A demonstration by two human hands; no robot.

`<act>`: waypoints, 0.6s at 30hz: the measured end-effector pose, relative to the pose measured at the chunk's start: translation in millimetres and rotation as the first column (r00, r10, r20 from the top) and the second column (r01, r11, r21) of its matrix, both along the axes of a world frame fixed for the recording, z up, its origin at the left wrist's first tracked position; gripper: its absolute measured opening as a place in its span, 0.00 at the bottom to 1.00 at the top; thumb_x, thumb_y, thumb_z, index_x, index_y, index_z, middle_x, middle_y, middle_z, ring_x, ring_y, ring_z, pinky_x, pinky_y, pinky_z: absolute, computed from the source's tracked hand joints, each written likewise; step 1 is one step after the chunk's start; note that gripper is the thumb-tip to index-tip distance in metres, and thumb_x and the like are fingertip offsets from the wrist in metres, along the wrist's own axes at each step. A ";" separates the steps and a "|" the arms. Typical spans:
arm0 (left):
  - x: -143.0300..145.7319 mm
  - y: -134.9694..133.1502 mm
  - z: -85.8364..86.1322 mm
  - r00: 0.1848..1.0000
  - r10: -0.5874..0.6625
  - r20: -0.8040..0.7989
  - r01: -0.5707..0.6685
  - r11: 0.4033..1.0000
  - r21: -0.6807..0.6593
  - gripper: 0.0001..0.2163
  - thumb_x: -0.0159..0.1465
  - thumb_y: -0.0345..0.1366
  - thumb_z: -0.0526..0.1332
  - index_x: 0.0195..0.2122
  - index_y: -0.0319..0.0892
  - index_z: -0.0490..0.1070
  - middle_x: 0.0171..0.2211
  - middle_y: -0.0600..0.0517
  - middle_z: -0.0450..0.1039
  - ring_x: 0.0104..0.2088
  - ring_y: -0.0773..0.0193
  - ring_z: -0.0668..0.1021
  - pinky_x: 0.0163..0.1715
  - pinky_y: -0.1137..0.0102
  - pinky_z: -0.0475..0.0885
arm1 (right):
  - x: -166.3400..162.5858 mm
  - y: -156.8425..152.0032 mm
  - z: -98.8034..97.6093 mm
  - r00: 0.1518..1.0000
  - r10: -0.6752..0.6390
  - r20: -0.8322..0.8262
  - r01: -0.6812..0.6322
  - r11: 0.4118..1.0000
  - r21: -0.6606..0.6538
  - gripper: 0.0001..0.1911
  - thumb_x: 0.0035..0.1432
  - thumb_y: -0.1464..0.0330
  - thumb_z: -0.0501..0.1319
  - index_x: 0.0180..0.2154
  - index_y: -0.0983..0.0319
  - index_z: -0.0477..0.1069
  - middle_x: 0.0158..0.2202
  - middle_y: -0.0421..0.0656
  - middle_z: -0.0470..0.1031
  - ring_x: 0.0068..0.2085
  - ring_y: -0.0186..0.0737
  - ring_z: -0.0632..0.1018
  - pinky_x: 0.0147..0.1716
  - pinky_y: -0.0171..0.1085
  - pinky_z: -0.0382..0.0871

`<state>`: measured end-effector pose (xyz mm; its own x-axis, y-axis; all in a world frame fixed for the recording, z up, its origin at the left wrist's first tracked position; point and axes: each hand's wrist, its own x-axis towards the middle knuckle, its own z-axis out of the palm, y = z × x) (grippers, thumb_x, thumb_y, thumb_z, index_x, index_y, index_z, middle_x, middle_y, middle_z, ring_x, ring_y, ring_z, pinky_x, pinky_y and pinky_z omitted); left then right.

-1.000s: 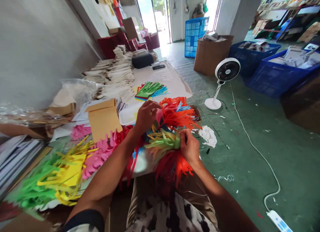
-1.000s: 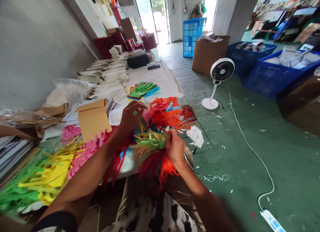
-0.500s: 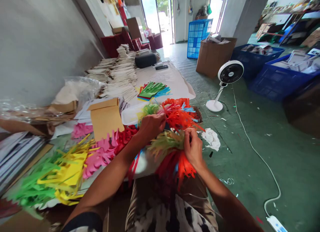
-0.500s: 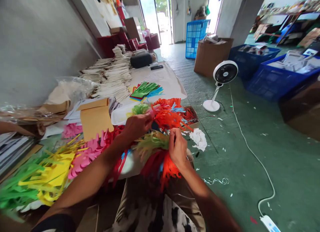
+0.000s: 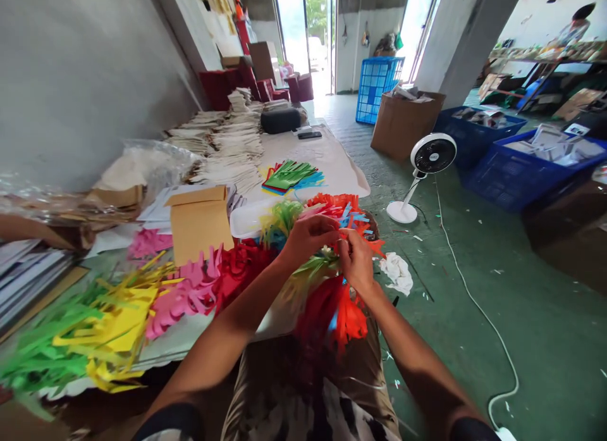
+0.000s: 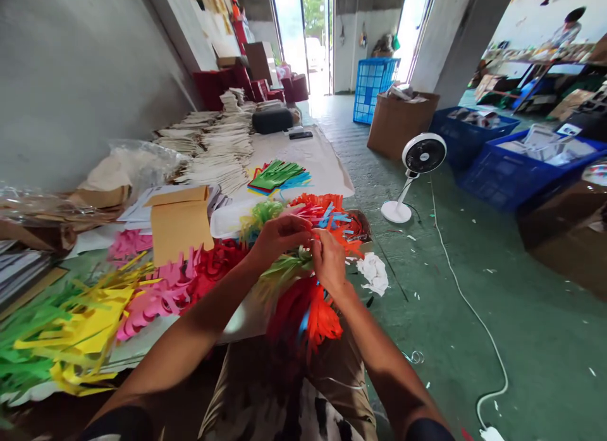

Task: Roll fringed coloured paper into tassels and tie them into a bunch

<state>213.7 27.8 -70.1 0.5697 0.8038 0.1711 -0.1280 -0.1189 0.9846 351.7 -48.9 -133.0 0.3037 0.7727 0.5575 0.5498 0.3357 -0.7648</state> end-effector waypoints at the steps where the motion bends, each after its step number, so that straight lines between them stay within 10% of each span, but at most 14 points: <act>1: 1.5 -0.1 -1.7 1.000 0.024 0.015 -0.024 1.000 -0.019 0.19 0.51 0.45 0.80 0.38 0.39 0.80 0.33 0.52 0.82 0.32 0.67 0.80 0.37 0.70 0.77 | 0.8 -0.2 0.0 1.000 0.010 -0.014 -0.010 1.000 0.002 0.12 0.72 0.64 0.53 0.47 0.58 0.74 0.42 0.46 0.80 0.41 0.44 0.77 0.42 0.41 0.67; 18: 7.0 -0.9 -4.6 0.998 0.040 0.039 -0.037 0.996 -0.083 0.22 0.51 0.50 0.79 0.36 0.38 0.79 0.25 0.53 0.79 0.24 0.67 0.80 0.28 0.71 0.78 | 20.5 14.8 -6.5 0.915 0.262 -0.307 -0.280 0.960 -0.015 0.21 0.71 0.48 0.56 0.33 0.57 0.67 0.30 0.37 0.63 0.32 0.38 0.64 0.33 0.37 0.59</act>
<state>220.7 26.9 -74.6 0.5323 0.8372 0.1256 -0.1645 -0.0433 0.9854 372.2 -34.1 -139.4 0.2239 0.8768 0.4256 0.1864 0.3901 -0.9017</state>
